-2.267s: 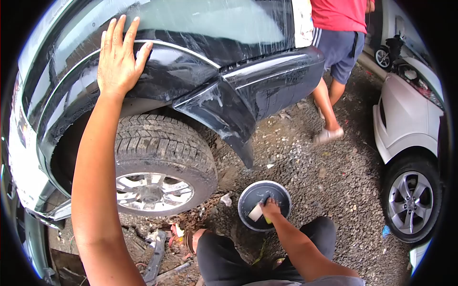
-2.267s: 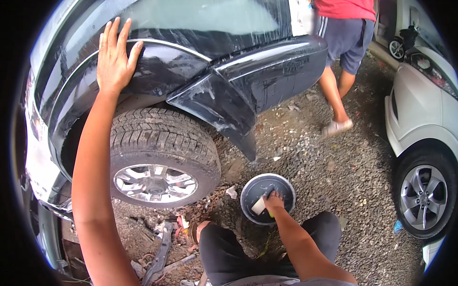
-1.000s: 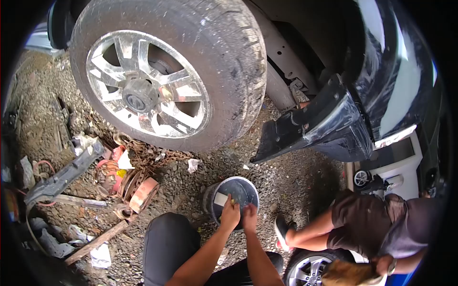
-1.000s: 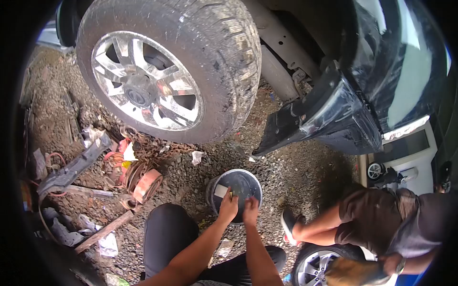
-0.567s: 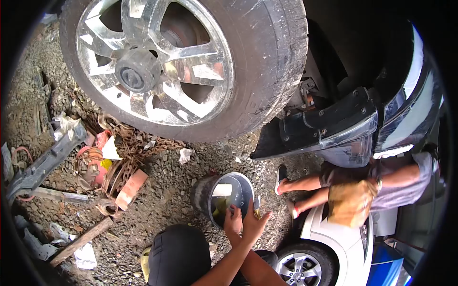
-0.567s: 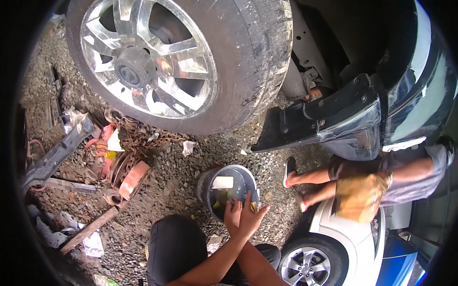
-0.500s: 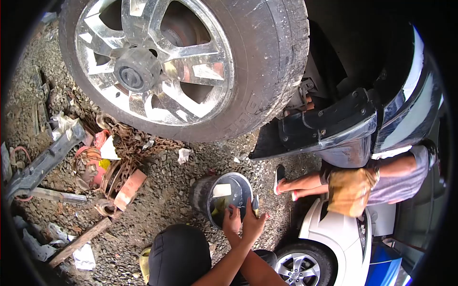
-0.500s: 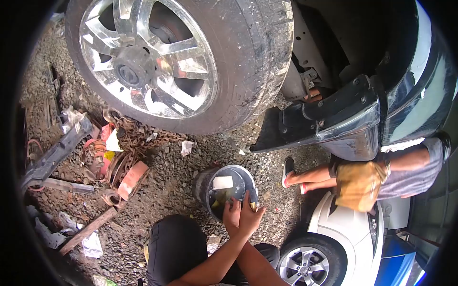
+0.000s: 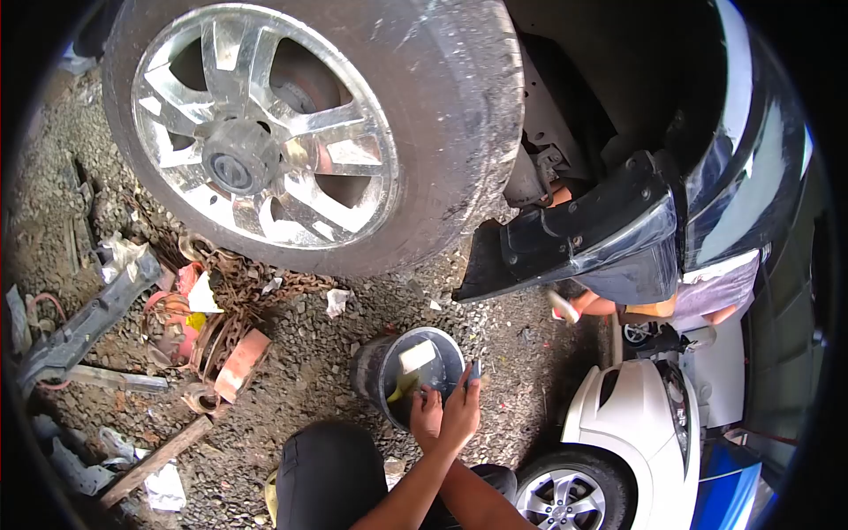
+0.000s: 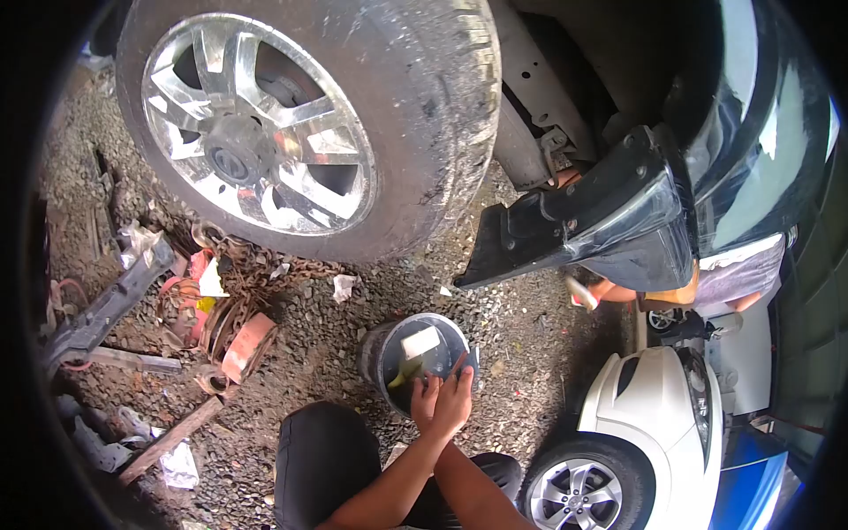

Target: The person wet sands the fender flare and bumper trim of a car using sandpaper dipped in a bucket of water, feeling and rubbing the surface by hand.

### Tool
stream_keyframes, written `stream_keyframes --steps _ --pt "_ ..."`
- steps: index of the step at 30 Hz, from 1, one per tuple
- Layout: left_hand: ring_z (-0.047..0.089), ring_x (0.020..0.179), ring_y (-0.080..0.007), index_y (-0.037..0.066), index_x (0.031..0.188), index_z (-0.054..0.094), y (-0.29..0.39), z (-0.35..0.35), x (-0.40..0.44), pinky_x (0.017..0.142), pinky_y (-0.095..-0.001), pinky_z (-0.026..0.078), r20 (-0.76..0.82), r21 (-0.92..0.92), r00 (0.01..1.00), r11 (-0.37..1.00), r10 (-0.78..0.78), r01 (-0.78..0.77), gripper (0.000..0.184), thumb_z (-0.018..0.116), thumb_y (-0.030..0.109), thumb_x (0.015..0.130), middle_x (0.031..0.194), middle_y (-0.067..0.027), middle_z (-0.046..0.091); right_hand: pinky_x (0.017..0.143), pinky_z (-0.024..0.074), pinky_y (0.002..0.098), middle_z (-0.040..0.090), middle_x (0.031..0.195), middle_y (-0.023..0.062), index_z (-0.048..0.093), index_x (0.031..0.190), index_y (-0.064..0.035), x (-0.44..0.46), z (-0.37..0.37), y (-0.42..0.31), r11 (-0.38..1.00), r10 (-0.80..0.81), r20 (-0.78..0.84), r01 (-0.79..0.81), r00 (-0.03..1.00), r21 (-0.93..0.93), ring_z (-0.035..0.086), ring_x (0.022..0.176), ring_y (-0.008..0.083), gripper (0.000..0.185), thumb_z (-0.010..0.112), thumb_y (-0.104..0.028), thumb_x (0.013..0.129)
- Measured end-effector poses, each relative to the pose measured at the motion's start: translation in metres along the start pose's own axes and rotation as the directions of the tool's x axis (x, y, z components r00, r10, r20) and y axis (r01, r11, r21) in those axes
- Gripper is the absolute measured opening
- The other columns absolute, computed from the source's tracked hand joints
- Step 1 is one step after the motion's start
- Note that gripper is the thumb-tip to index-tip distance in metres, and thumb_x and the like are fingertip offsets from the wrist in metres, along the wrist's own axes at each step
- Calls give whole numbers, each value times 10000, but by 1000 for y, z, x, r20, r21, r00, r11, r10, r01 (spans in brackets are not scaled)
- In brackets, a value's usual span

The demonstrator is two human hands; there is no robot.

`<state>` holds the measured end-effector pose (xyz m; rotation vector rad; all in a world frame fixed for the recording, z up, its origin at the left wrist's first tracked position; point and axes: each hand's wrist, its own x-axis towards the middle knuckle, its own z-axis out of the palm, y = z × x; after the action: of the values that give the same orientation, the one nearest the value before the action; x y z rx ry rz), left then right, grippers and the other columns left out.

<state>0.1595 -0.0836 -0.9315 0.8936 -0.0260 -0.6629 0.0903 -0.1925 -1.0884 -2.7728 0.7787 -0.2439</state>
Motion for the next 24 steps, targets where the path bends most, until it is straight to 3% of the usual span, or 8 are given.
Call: stream_keyframes --steps 6,8,11,12,18,21,22,24 --pt "398 1468 -372 30 1632 131 76 3 5 1194 -380 309 111 251 980 950 165 -188 723 487 347 1089 1602 -256 365 883 518 461 680 1117 201 605 1203 -6 -12 41 14 999 -19 -95 21 995 24 653 1012 400 344 653 -258 974" --pt "248 1545 -355 15 1629 142 117 24 29 1232 -394 206 118 231 836 804 536 -548 656 421 300 1107 1665 -228 249 890 538 452 697 1119 189 605 1231 -21 -9 91 65 994 -113 -113 112 987 -16 674 990 384 392 666 -299 960" --pt "240 1550 -325 14 1627 162 193 63 76 1233 -377 209 134 265 678 633 723 -727 674 430 341 1102 1655 -224 281 800 592 504 635 1286 165 602 1270 -91 -8 19 0 984 156 215 -171 964 49 689 988 400 382 587 -331 973" --pt "255 1545 -315 13 1626 173 211 76 91 1234 -375 209 159 241 644 603 748 -760 672 436 336 1099 1650 -221 294 799 595 504 641 1278 162 594 1288 -93 -7 3 -18 991 127 148 -132 981 26 693 991 393 394 570 -334 977" --pt "205 1559 -260 -24 1613 201 184 96 129 1265 -363 148 337 -235 693 770 637 -594 666 464 293 1089 1691 -161 209 827 591 510 653 1260 162 585 1329 -89 -4 -8 -17 989 122 171 -133 978 57 692 1043 372 434 564 -335 971" --pt "240 1545 -234 -17 1612 222 199 95 116 1262 -354 166 273 -201 802 847 531 -492 669 484 295 1081 1677 -135 250 927 554 510 609 1345 175 549 1359 -71 -3 -14 -19 984 129 220 -153 967 96 635 1166 380 450 514 -327 990" --pt "502 1350 -187 -49 1423 529 210 107 116 1183 -337 306 109 -267 809 801 578 -536 513 554 303 1051 1433 -101 587 925 555 510 611 1339 177 554 1350 -72 -4 -13 -18 983 126 230 -152 965 99 636 1163 381 444 518 -326 987" --pt "524 1313 -179 -42 1396 550 240 117 95 1176 -341 308 105 -262 809 801 579 -539 482 563 292 1049 1404 -93 603 921 556 511 616 1328 179 562 1331 -73 -3 -15 -17 984 123 256 -152 959 93 639 1157 383 432 527 -324 981"
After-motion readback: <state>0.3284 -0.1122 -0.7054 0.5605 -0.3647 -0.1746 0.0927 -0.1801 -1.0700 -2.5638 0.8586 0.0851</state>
